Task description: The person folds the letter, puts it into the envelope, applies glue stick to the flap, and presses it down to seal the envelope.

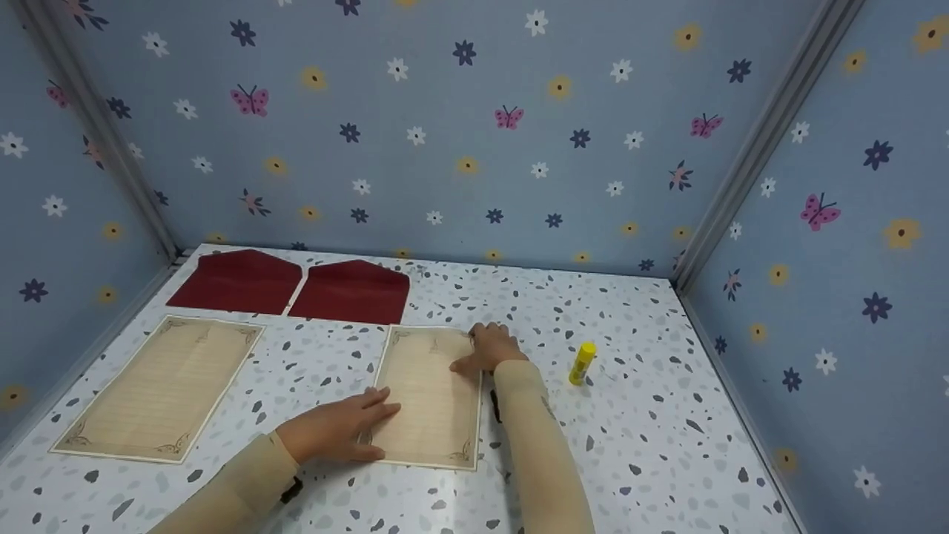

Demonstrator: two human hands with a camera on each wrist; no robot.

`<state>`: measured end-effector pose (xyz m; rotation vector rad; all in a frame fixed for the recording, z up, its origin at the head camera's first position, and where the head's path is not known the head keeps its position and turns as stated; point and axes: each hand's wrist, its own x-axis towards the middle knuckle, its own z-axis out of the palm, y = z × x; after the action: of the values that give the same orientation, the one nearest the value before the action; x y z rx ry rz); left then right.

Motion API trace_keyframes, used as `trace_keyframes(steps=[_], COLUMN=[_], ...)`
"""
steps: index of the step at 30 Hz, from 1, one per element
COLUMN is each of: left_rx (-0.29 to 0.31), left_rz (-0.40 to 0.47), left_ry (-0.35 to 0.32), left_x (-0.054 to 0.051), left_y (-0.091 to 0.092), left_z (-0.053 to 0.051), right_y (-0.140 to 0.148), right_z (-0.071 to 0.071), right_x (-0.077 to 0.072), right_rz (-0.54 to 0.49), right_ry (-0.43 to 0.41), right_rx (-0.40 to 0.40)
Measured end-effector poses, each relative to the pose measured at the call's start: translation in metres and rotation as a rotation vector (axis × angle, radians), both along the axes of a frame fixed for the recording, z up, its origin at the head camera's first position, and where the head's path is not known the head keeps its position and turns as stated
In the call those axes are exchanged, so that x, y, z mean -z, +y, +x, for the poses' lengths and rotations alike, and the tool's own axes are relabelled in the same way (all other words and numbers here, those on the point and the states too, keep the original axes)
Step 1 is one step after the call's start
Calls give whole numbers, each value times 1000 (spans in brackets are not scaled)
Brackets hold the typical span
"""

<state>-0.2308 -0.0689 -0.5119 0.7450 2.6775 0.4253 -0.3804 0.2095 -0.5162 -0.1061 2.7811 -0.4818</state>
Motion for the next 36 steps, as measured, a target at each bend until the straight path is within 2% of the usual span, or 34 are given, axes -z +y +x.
trace_keyframes(steps=[4,8,17,23,28,31,36], left_rx=[10,22,24,39,36,38,49], left_rz=[3,5,5,-8,-2,3,17], left_ry=[14,29,28,50,46,49,60], left_x=[1,2,3,3,2,1,2], left_y=[-1,-1,1,0,0,-1,-2], left_z=[0,0,0,1,1,1,1], right_y=[3,8,12,16,24,29,34], right_z=[0,5,9,14,17,18,20], right_x=[-1,-4,-3,-7,-8,-9,-11], right_rz=[-144,-300,-424,-605,-739,-763,-701], right_ry=[-17,-11,22,37,11,-12,-111], right_rx=[41,49,65,107,65,50,22])
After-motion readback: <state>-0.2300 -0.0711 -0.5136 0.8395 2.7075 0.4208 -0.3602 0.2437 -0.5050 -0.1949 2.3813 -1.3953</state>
